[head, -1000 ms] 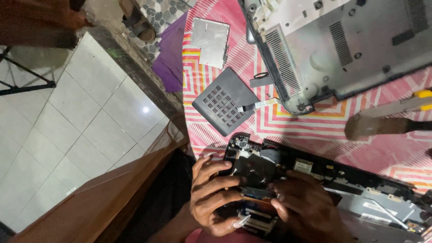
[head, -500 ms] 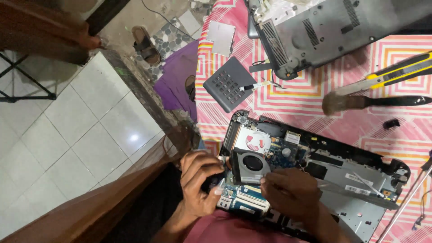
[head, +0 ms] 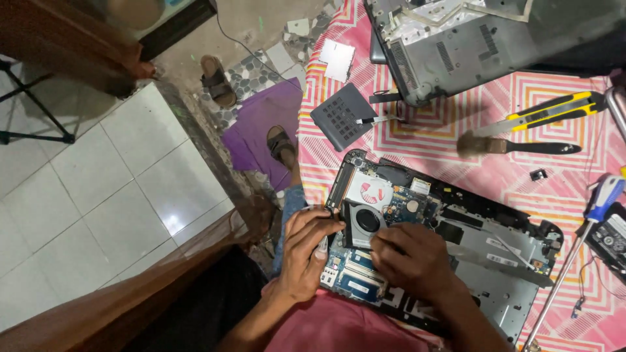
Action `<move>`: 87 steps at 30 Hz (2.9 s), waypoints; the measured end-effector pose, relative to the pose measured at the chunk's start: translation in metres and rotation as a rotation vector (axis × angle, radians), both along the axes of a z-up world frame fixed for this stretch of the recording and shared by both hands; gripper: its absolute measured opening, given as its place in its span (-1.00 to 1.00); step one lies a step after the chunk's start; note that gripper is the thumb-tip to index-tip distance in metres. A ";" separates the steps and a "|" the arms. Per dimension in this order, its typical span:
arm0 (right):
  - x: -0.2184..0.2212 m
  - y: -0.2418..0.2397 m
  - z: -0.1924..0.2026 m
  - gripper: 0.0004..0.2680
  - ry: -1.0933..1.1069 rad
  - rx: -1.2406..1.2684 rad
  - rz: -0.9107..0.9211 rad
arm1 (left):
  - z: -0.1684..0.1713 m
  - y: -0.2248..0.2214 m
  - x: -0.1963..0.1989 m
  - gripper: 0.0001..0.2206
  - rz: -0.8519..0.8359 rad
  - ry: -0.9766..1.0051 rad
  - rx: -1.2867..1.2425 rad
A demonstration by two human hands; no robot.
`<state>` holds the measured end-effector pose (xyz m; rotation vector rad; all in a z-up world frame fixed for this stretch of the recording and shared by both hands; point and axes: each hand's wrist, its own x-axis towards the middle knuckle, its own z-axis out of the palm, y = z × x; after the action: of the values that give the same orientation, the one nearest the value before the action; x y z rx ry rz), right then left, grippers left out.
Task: The person is repairing a laptop by applying thermal paste to the CPU and reattaching the cooling fan. They carefully spread the paste and secure the fan in place.
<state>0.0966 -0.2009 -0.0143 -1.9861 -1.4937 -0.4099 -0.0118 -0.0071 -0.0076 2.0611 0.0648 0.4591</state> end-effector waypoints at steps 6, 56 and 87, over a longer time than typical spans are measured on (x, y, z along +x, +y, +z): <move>-0.013 -0.004 0.014 -0.95 0.099 -0.029 -0.088 | 0.016 -0.001 -0.002 -0.29 -0.060 -0.022 -0.027; 0.110 0.042 0.025 -0.78 0.668 -0.524 0.330 | -0.021 0.005 -0.022 -0.65 -0.292 0.075 0.265; 0.034 0.006 0.017 -0.54 0.253 -0.460 -0.339 | -0.026 0.012 -0.009 -0.75 -0.249 -0.009 0.293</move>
<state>0.1305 -0.1950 0.0023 -2.5535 -1.1646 0.0648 -0.0207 0.0051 -0.0332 2.3148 -0.2770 0.3374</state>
